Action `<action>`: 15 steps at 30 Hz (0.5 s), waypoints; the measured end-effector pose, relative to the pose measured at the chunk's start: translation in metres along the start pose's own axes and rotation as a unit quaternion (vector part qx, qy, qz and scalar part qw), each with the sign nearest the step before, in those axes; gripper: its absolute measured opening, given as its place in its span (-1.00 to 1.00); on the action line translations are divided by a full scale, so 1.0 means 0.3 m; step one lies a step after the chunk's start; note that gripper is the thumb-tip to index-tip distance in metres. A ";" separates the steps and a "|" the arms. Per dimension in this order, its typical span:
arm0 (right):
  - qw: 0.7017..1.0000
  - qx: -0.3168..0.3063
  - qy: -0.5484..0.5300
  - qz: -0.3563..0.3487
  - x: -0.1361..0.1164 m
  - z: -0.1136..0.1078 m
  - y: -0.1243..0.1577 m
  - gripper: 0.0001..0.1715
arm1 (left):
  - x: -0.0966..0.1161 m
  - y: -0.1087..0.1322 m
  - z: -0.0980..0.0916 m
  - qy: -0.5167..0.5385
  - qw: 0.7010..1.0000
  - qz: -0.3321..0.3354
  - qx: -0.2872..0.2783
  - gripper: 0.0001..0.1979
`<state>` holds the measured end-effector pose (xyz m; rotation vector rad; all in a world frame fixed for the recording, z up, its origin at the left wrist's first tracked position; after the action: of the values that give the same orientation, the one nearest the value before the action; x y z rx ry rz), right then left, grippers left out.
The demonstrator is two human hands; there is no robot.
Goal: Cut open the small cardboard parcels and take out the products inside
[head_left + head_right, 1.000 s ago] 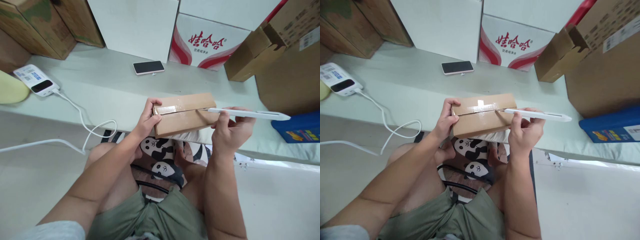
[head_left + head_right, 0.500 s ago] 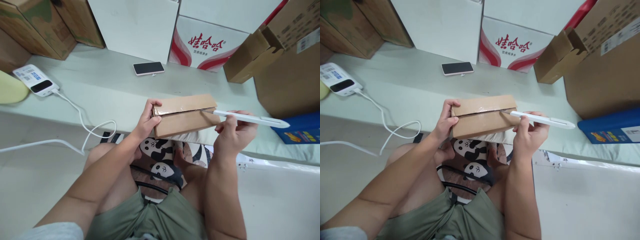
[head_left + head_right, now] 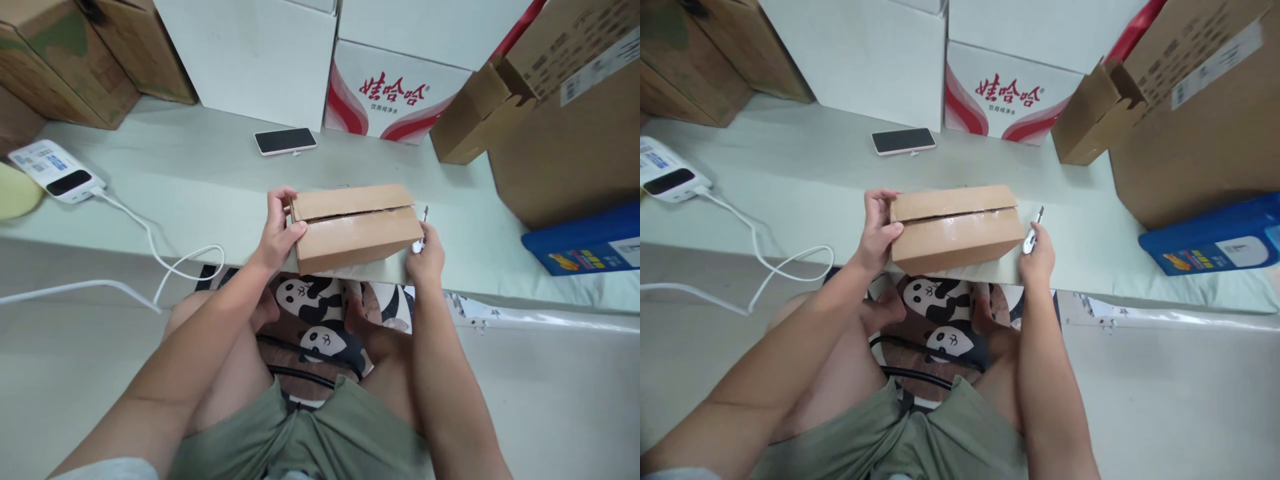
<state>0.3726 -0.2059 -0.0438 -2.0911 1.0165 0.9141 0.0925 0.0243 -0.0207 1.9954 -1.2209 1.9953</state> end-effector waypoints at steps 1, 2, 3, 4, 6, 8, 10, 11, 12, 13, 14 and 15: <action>1.000 -0.017 0.007 0.001 0.017 0.017 -0.006 -0.38 | -0.011 -0.008 -0.002 0.003 1.000 -0.002 0.002 -0.37; 1.000 -0.028 0.010 0.004 0.029 0.029 -0.011 -0.39 | -0.023 -0.017 -0.005 0.006 1.000 -0.004 0.005 -0.36; 0.999 -0.039 0.018 0.004 0.033 0.037 -0.015 -0.41 | -0.035 -0.025 -0.010 0.006 1.000 -0.007 0.009 -0.35; 0.999 -0.043 0.018 0.003 0.030 0.040 -0.015 -0.44 | -0.044 -0.032 -0.017 0.003 1.000 -0.009 0.016 -0.33; 0.999 -0.022 -0.030 -0.002 0.002 0.023 -0.008 -0.51 | -0.048 -0.041 -0.039 -0.012 0.999 -0.008 0.041 -0.30; 0.992 0.019 -0.123 -0.014 -0.048 -0.008 0.013 -0.62 | -0.030 -0.038 -0.068 -0.029 0.997 -0.002 0.075 -0.33; 0.975 0.052 -0.212 -0.038 -0.111 -0.033 0.043 -0.72 | 0.001 -0.026 -0.087 -0.033 0.995 0.001 0.096 -0.45; 0.967 0.058 -0.241 -0.053 -0.144 -0.037 0.059 -0.74 | 0.018 -0.018 -0.091 -0.031 0.994 -0.002 0.100 -0.52; 0.960 0.061 -0.267 -0.066 -0.174 -0.039 0.074 -0.77 | 0.034 -0.010 -0.093 -0.029 0.994 -0.006 0.102 -0.58; 0.950 0.066 -0.295 -0.076 -0.197 -0.039 0.087 -0.78 | 0.049 -0.003 -0.093 -0.029 0.994 -0.011 0.102 -0.62; 0.938 0.075 -0.327 -0.080 -0.212 -0.041 0.097 -0.79 | 0.064 0.003 -0.093 -0.032 0.994 -0.014 0.102 -0.64; 0.925 0.083 -0.362 -0.079 -0.220 -0.042 0.105 -0.78 | 0.078 0.008 -0.092 -0.040 0.994 -0.015 0.100 -0.64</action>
<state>0.3197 -0.2055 0.0085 -1.4660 0.4981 1.3196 0.0651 0.0271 0.0028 2.1881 -1.0338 2.1189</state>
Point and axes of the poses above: each hand's wrist, its own y-axis away from the middle knuckle, its own z-axis out of the palm, x = y × z, the point moved 9 cm from there along -y, towards the middle knuckle, and after that the axes turned 11 degrees about -y, right-handed, at the moved point
